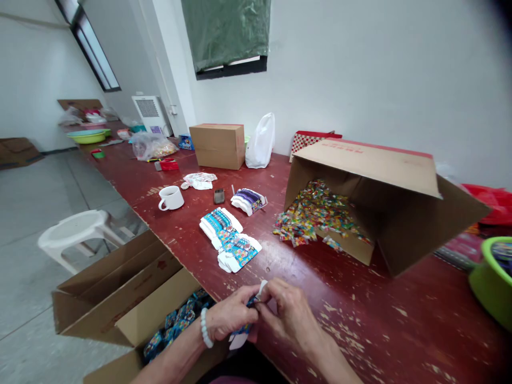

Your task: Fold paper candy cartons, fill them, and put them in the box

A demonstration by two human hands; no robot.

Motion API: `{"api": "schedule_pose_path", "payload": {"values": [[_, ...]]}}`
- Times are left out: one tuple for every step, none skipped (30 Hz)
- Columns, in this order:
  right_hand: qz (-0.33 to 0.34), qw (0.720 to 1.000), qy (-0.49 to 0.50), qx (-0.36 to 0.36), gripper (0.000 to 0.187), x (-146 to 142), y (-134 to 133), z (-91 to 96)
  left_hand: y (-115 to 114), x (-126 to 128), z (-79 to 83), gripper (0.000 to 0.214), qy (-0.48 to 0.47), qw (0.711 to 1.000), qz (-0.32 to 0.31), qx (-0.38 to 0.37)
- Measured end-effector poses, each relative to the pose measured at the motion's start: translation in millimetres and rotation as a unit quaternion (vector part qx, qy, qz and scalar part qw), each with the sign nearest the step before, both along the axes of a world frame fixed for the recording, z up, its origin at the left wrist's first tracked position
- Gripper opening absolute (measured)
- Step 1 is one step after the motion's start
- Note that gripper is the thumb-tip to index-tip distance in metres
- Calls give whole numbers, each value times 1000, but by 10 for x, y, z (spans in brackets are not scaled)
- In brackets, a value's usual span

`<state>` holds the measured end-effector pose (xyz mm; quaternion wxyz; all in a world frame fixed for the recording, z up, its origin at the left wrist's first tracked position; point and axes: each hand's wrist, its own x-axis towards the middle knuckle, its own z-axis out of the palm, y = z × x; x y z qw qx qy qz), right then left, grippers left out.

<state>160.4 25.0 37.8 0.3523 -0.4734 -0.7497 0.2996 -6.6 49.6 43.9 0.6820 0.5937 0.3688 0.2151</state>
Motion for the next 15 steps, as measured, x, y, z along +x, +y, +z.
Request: {"api": "schedule_pose_path", "payload": {"values": [[4,1000,6,-5,12,-1,-9,-7,6,-7,-10,25,19,1000,-12,-9],[9,1000,12,-10,13,0,-17,-13,10,-14,-18,24,37,999,-26,-19],[13,1000,19,-14,13,3,-23,-18,12,-20,-24,24,48,998,-39,-28],[16,999,27,-16,14,9,-28,-22,14,-24,-28,25,53,997,-47,-32],[19,999,34,-17,14,18,-32,-23,15,-26,-32,26,53,997,-52,-31],[23,999,40,-17,14,31,-36,-21,16,-26,-37,27,52,997,-54,-27],[31,998,46,-20,14,47,-41,-16,18,-26,-44,28,50,997,-57,-23],[41,998,50,-27,14,66,-48,-8,19,-26,-53,29,49,997,-61,-22],[52,996,54,-38,14,87,-56,1,21,-27,-64,29,51,996,-67,-26],[62,995,59,-53,13,107,-67,8,23,-28,-76,29,55,995,-74,-32],[70,993,68,-70,12,126,-81,11,25,-30,-86,29,63,994,-79,-34],[75,990,80,-89,10,142,-97,8,27,-32,-93,30,70,994,-81,-32],[77,987,97,-106,10,152,-116,-2,29,-32,-92,30,75,994,-81,-27],[72,982,122,-121,15,157,-135,-18,32,-30,-82,30,76,993,-83,-22],[66,977,149,-134,22,156,-156,-39,35,-23,-62,29,74,993,-88,-16]]}}
